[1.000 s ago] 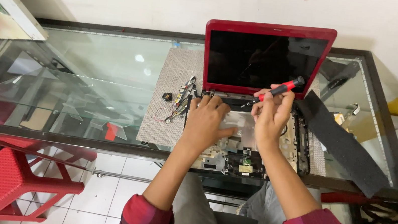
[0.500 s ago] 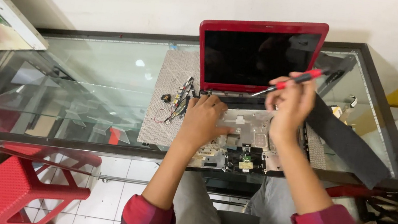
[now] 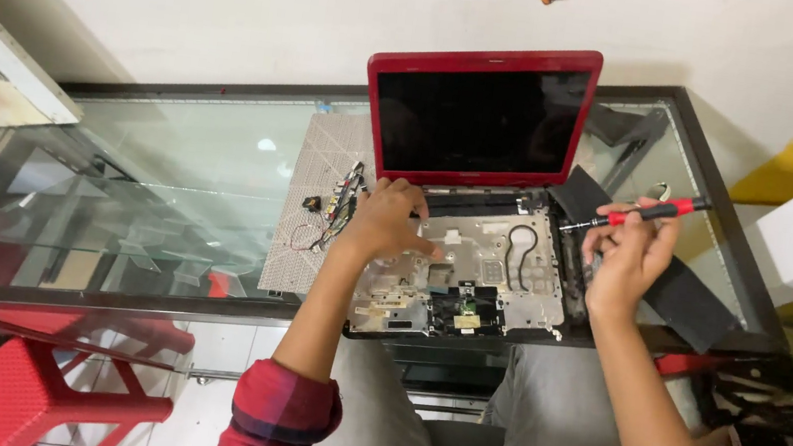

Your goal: Disassembling a laptop by removing screws and prying off the internal frame and keyboard assembly.

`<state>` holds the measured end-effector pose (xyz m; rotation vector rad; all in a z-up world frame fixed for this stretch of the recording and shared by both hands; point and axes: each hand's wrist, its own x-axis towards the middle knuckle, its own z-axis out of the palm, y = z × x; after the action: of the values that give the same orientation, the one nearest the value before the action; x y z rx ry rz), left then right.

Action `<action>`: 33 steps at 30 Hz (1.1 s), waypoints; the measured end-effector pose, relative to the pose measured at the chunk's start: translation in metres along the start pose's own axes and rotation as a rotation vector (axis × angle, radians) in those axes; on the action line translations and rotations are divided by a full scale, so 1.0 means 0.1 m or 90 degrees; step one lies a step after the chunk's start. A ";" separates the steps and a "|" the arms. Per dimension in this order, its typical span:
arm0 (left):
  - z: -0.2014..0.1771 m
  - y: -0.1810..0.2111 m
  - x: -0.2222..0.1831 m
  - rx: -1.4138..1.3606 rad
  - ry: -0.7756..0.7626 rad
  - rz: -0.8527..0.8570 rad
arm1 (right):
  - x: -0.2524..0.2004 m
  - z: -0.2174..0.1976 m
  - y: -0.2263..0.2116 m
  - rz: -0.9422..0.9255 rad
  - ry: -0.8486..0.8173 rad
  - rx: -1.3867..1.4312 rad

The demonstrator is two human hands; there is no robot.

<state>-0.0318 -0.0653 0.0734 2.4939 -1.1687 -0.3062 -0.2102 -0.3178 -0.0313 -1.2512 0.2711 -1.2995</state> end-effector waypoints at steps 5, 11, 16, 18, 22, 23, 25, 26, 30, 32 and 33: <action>0.00 0.10 -0.30 -0.027 0.077 0.049 | -0.02 0.05 -0.05 -0.018 -0.011 -0.023; 0.48 0.46 -1.18 -0.143 0.253 0.210 | -0.05 0.06 -0.08 -0.023 0.023 -0.043; 0.93 0.48 -1.47 -0.079 0.393 0.194 | -0.02 0.06 -0.10 -0.024 0.016 -0.043; 0.97 0.46 -1.51 -0.075 0.385 0.193 | -0.03 0.05 -0.12 -0.015 0.024 -0.041; 0.99 0.41 -1.49 -0.023 0.373 0.196 | 0.03 -0.02 0.03 -0.004 0.030 -0.035; 1.00 0.41 -1.49 -0.011 0.376 0.192 | 0.05 -0.04 0.09 -0.017 0.027 -0.033; 1.04 0.41 -1.52 0.001 0.368 0.191 | 0.03 -0.07 0.14 -0.024 0.033 -0.037; 1.06 0.41 -1.53 -0.010 0.381 0.192 | 0.02 -0.07 0.14 -0.026 0.026 -0.037; 1.15 0.42 -1.57 -0.044 0.434 0.203 | -0.03 0.05 -0.03 -0.034 0.018 -0.042; 1.16 0.46 -1.57 -0.056 0.440 0.187 | -0.05 0.07 -0.08 -0.032 0.027 -0.066; 1.15 0.47 -1.55 -0.065 0.448 0.168 | -0.04 0.09 -0.11 -0.029 0.033 -0.085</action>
<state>-0.2023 -0.0001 -0.0052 2.0413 -1.1039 0.5280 -0.2107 -0.3071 -0.0204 -1.3434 0.3730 -1.3733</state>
